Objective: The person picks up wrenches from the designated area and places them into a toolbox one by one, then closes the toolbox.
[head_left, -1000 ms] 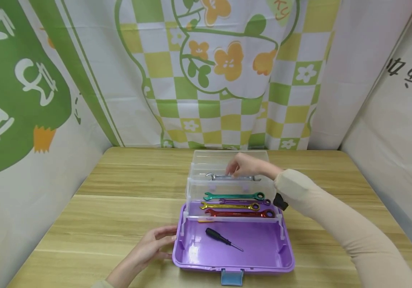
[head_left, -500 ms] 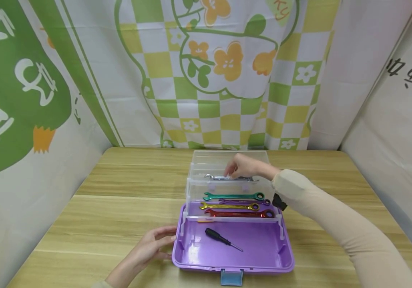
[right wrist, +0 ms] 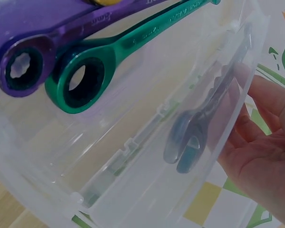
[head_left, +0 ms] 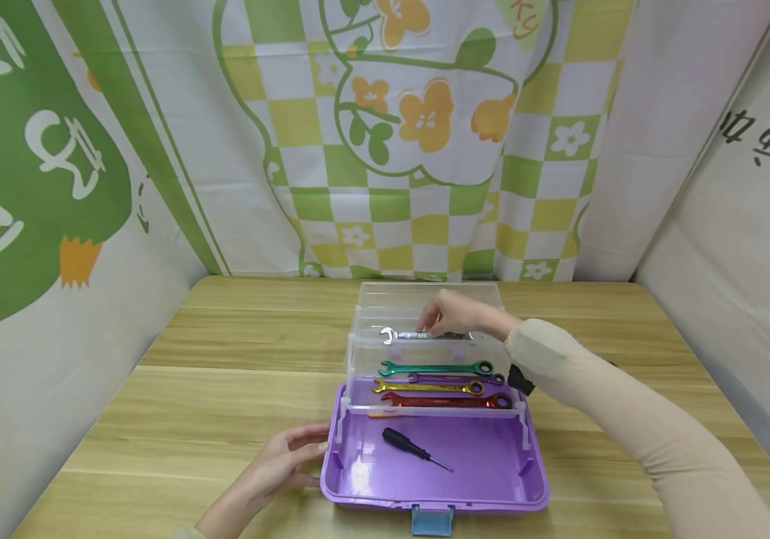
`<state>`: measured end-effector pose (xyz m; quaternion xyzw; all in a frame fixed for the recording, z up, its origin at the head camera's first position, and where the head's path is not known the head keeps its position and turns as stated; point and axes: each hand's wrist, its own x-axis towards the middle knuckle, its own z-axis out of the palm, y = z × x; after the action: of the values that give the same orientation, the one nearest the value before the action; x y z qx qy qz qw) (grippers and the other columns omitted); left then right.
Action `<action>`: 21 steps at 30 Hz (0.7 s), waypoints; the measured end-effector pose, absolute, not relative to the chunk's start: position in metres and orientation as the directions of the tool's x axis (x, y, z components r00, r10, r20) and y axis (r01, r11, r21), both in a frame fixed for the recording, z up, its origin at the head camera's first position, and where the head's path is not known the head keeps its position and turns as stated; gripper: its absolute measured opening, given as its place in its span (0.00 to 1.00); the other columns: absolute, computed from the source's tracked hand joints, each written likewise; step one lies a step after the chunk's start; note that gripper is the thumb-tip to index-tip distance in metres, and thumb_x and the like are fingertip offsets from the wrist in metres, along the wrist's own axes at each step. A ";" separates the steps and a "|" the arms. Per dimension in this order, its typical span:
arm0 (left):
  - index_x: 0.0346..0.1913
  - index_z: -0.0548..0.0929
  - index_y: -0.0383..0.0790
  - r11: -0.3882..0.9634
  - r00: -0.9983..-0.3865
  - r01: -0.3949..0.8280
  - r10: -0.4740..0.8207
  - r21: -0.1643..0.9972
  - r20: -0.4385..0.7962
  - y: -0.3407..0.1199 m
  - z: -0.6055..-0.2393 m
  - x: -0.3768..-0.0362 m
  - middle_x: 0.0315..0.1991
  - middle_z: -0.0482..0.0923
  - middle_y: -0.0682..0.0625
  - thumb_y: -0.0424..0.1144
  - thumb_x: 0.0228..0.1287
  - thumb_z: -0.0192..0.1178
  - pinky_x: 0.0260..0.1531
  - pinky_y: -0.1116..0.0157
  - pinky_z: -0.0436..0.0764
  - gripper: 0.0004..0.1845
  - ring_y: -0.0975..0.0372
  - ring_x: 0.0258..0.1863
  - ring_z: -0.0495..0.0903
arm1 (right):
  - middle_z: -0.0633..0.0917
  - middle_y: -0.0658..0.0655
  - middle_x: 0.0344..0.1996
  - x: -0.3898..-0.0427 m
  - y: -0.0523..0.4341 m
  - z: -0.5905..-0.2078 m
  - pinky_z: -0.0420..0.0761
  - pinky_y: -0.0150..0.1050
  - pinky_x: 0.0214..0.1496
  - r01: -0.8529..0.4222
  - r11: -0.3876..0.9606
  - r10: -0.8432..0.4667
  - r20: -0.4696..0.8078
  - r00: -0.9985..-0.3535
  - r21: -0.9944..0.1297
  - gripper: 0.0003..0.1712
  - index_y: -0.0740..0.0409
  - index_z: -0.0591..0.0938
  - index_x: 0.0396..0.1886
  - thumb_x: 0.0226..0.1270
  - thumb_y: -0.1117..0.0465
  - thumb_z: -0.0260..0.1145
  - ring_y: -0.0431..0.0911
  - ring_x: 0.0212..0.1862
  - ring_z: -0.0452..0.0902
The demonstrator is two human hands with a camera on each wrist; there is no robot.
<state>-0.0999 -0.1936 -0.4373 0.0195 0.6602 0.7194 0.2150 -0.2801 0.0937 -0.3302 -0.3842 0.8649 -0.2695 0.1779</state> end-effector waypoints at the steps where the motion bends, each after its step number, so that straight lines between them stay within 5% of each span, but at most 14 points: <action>1: 0.59 0.57 0.20 -0.035 -0.907 -0.284 0.334 0.958 -0.257 -0.193 -0.437 -0.100 0.57 0.62 0.30 0.34 0.59 0.54 0.40 0.50 0.79 0.30 0.51 0.47 0.74 | 0.84 0.60 0.31 -0.280 0.094 -0.330 0.81 0.30 0.34 -0.568 0.560 -0.760 -0.101 -0.642 -0.603 0.10 0.66 0.83 0.34 0.49 0.73 0.62 0.44 0.30 0.79; 21: 0.59 0.56 0.20 -0.033 -0.909 -0.284 0.327 0.958 -0.258 -0.193 -0.436 -0.099 0.57 0.62 0.30 0.34 0.59 0.54 0.40 0.50 0.80 0.30 0.51 0.46 0.74 | 0.84 0.60 0.32 -0.280 0.101 -0.332 0.81 0.31 0.37 -0.594 0.533 -0.764 -0.042 -0.643 -0.602 0.11 0.67 0.82 0.36 0.52 0.70 0.63 0.46 0.34 0.80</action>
<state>-0.0992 -0.1932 -0.4363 0.0161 0.6622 0.7184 0.2126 -0.2800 0.1012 -0.3316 -0.3940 0.8623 -0.2795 0.1519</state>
